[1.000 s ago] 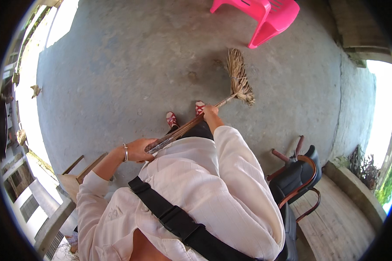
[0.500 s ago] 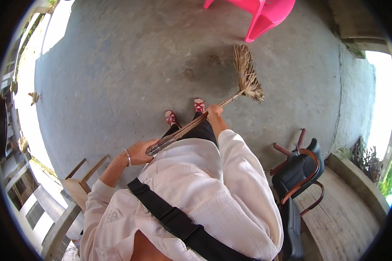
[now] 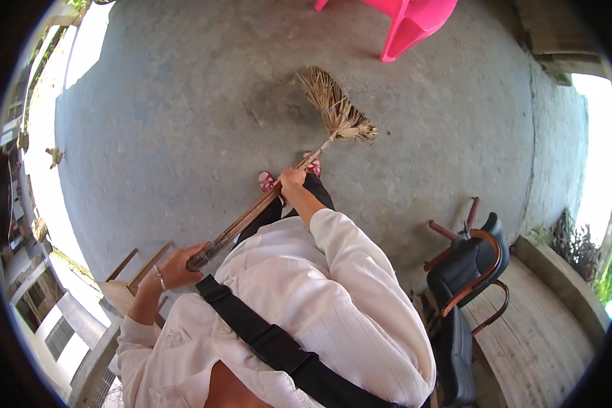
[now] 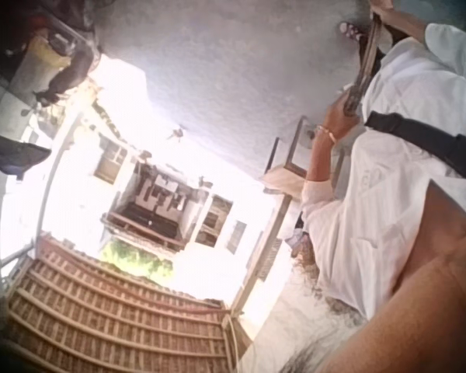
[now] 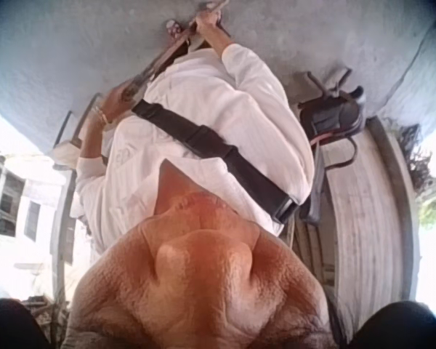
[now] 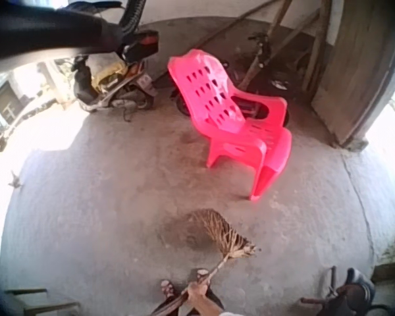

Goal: The person sweeps a concrete outdoor area using a traditional straw broom. They move a black office chair to access the space underneath it and continue sweeping the floor.

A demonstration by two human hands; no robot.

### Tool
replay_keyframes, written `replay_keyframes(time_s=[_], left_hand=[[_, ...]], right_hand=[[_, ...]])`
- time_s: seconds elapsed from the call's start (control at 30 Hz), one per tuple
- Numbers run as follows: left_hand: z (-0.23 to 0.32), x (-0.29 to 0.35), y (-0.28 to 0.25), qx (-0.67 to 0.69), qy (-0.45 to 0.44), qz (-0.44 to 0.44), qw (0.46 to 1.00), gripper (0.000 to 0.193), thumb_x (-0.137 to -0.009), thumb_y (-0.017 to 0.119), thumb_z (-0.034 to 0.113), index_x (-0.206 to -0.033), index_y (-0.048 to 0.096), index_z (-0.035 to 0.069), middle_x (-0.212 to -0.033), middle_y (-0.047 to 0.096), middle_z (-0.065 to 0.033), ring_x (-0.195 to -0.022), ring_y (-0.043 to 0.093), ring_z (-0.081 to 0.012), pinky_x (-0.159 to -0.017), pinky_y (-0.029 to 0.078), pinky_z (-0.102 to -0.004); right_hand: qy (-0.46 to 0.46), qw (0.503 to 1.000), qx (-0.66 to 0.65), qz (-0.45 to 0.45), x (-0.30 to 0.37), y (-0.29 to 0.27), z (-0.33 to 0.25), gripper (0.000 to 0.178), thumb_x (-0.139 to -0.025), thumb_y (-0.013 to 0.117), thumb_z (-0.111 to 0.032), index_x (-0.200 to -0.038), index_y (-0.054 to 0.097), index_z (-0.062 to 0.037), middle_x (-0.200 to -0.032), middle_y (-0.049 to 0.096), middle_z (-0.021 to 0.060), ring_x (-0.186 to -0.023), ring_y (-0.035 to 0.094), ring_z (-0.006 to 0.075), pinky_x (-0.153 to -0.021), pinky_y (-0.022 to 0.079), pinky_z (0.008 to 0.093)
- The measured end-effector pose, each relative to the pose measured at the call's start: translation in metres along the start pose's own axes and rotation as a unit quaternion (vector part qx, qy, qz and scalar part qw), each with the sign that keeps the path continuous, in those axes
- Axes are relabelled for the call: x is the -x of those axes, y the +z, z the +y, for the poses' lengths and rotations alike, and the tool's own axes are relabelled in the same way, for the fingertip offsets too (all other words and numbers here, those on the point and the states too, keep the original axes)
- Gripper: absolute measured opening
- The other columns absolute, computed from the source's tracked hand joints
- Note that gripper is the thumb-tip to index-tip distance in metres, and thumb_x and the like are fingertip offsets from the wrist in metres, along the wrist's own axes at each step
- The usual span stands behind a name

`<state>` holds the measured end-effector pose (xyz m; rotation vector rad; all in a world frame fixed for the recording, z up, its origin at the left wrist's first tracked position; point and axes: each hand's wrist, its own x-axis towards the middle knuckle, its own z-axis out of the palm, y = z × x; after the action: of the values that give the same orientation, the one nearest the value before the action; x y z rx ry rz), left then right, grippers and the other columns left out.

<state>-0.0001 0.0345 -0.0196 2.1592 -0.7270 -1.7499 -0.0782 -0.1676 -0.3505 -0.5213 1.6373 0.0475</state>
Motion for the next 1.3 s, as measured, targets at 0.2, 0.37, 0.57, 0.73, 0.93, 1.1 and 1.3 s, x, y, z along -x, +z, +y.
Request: replay_keyframes(time_s=[0.2, 0.37, 0.57, 0.73, 0.93, 1.1, 1.3], left_hand=[[0.0, -0.074, 0.034, 0.045, 0.102, -0.031, 0.993, 0.058, -0.066, 0.055, 0.006, -0.122, 0.04, 0.007, -0.079, 0.057, -0.0063, -0.069, 0.055, -0.0137, -0.062, 0.045, -0.0268], [-0.01, -0.055, 0.016, 0.295, -0.068, -0.155, 0.941, 0.056, -0.067, 0.053, 0.001, -0.121, 0.041, 0.009, -0.058, 0.047, 0.0008, -0.042, 0.043, -0.0072, -0.038, 0.035, -0.021], [-0.013, -0.01, -0.01, 0.2, -0.104, -0.106, 0.969, 0.062, -0.063, 0.054, 0.002, -0.123, 0.04, 0.012, -0.058, 0.047, -0.0007, -0.044, 0.045, -0.0077, -0.04, 0.036, -0.0225], [0.008, -0.032, -0.014, 0.055, 0.001, -0.063, 0.997, 0.063, -0.062, 0.055, 0.003, -0.123, 0.04, 0.013, -0.06, 0.048, -0.0003, -0.046, 0.046, -0.0078, -0.042, 0.038, -0.0229], [0.003, -0.062, 0.004, 0.254, -0.066, -0.16, 0.952, 0.065, -0.063, 0.054, -0.001, -0.125, 0.038, 0.012, -0.056, 0.044, 0.0012, -0.043, 0.042, -0.0069, -0.038, 0.035, -0.0214], [-0.024, -0.016, 0.004, 0.311, -0.115, -0.135, 0.934, 0.065, -0.063, 0.055, -0.002, -0.125, 0.038, 0.01, -0.055, 0.044, 0.0011, -0.041, 0.041, -0.0065, -0.037, 0.033, -0.0211], [-0.007, 0.008, -0.016, 0.125, -0.104, -0.065, 0.985, 0.06, -0.061, 0.055, 0.004, -0.12, 0.042, 0.011, -0.057, 0.047, -0.002, -0.046, 0.046, -0.0091, -0.044, 0.039, -0.0241]], right_hand=[[-0.023, 0.992, 0.064, 0.104, -0.045, -0.068, -0.034, 0.009, -0.072, 0.046, 0.001, -0.073, 0.052, 0.007, -0.059, 0.053, 0.016, -0.048, 0.055, 0.0274, -0.04, 0.045, 0.0366], [0.061, 0.965, 0.228, 0.118, -0.047, -0.042, -0.011, 0.021, -0.069, 0.057, -0.007, -0.087, 0.057, 0.0042, -0.089, 0.06, 0.0176, -0.08, 0.061, 0.0274, -0.063, 0.049, 0.033], [0.032, 0.983, 0.164, 0.073, -0.056, 0.015, 0.054, 0.017, -0.073, 0.045, 0.001, -0.088, 0.05, 0.0078, -0.07, 0.057, 0.0179, -0.058, 0.059, 0.0295, -0.046, 0.047, 0.0366], [-0.001, 1.0, -0.031, 0.0, 0.011, -0.031, -0.028, 0.011, -0.076, 0.038, 0.0, -0.082, 0.045, 0.0065, -0.055, 0.044, 0.0126, -0.041, 0.046, 0.0223, -0.035, 0.041, 0.0357], [0.022, 0.984, 0.149, 0.092, -0.047, -0.053, -0.02, 0.012, -0.073, 0.045, 0.001, -0.075, 0.055, 0.007, -0.075, 0.058, 0.0201, -0.061, 0.06, 0.0293, -0.044, 0.047, 0.0373], [0.092, 0.976, 0.177, 0.092, -0.028, 0.004, 0.028, 0.017, -0.07, 0.053, 0.0, -0.087, 0.056, 0.0035, -0.084, 0.06, 0.0175, -0.075, 0.061, 0.0299, -0.058, 0.05, 0.0365], [-0.001, 0.991, 0.119, 0.068, -0.051, 0.019, 0.068, 0.016, -0.073, 0.045, 0.001, -0.087, 0.051, 0.0063, -0.066, 0.055, 0.0179, -0.054, 0.058, 0.028, -0.045, 0.047, 0.0381]])
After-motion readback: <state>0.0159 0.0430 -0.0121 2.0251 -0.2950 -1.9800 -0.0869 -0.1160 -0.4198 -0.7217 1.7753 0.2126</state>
